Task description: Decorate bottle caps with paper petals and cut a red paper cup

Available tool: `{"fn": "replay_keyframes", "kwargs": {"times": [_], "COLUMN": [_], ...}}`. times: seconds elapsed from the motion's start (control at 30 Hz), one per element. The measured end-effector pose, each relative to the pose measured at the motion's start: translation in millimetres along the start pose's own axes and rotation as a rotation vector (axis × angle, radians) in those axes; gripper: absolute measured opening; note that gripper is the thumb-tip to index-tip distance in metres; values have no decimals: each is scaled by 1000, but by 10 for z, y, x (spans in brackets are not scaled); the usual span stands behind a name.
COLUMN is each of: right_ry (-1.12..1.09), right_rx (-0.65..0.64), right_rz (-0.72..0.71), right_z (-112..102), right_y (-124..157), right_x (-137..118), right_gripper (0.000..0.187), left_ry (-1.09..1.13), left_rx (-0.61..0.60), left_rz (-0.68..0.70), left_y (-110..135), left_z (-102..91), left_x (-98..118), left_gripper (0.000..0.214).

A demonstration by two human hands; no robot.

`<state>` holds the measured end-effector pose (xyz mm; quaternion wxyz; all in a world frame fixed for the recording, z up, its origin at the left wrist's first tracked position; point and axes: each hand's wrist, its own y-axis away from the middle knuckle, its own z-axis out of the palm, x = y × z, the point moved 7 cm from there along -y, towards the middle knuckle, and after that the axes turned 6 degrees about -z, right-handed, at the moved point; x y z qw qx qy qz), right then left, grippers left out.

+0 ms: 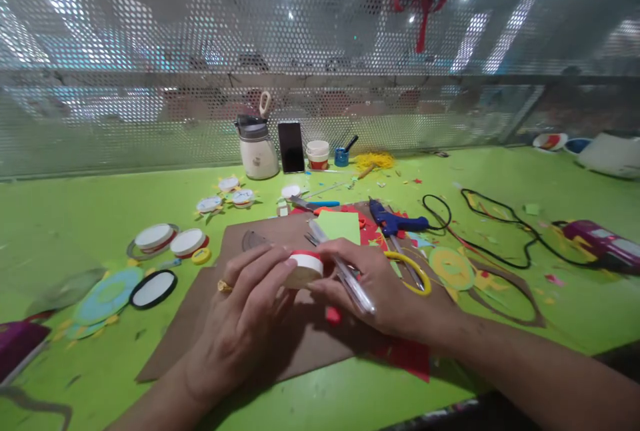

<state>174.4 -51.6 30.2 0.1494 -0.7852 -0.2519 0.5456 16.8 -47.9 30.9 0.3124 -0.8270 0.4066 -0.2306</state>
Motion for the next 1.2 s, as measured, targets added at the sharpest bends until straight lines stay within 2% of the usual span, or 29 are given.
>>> {"fn": "replay_keyframes", "kwargs": {"times": [0.1, 0.17, 0.23, 0.37, 0.47, 0.57, 0.7, 0.87, 1.07, 1.13, 1.2], "right_ry": [39, 46, 30, -23, -106, -273, -461, -514, -481, -482, -480], "right_rx": [16, 31, 52, 57, 51, 56, 74, 163, 112, 118, 129], "right_rz": [-28, -10, 18, 84, 152, 236, 352, 384, 412, 417, 421], "right_z": [8, -2, -20, -40, -33, 15, 91, 39, 68, 68, 60], "right_y": [23, 22, 11, -19, -27, -13, 24, 31, 50, 53, 51], "right_x": [42, 77, 109, 183, 260, 335, 417, 485, 519, 519, 519], "right_gripper": [18, 17, 17, 17, 18, 21, 25, 24, 25, 24, 24], "left_ry": [15, 46, 114, 511, 799, 941, 1123, 1274, 1443, 1543, 1622], "left_rx": [16, 21, -33, -246, -325, -349, -375, -285, -413, -428, -419], "left_rz": [-29, -147, -310, -551, -652, -756, -885, -1056, -1133, -1117, -1081], "left_y": [-18, -50, -64, -15, 17, 27, 22, 40, 107, 105, 83], "left_z": [-15, -4, 61, 273, 343, 365, 399, 396, 515, 545, 556], "left_x": [1, -79, -200, -330, -314, -306, -283, -264, -219, -219, -224], "left_gripper": [79, 71, 61, 40, 30, 24, 30, 31, 32, 34, 44]}}
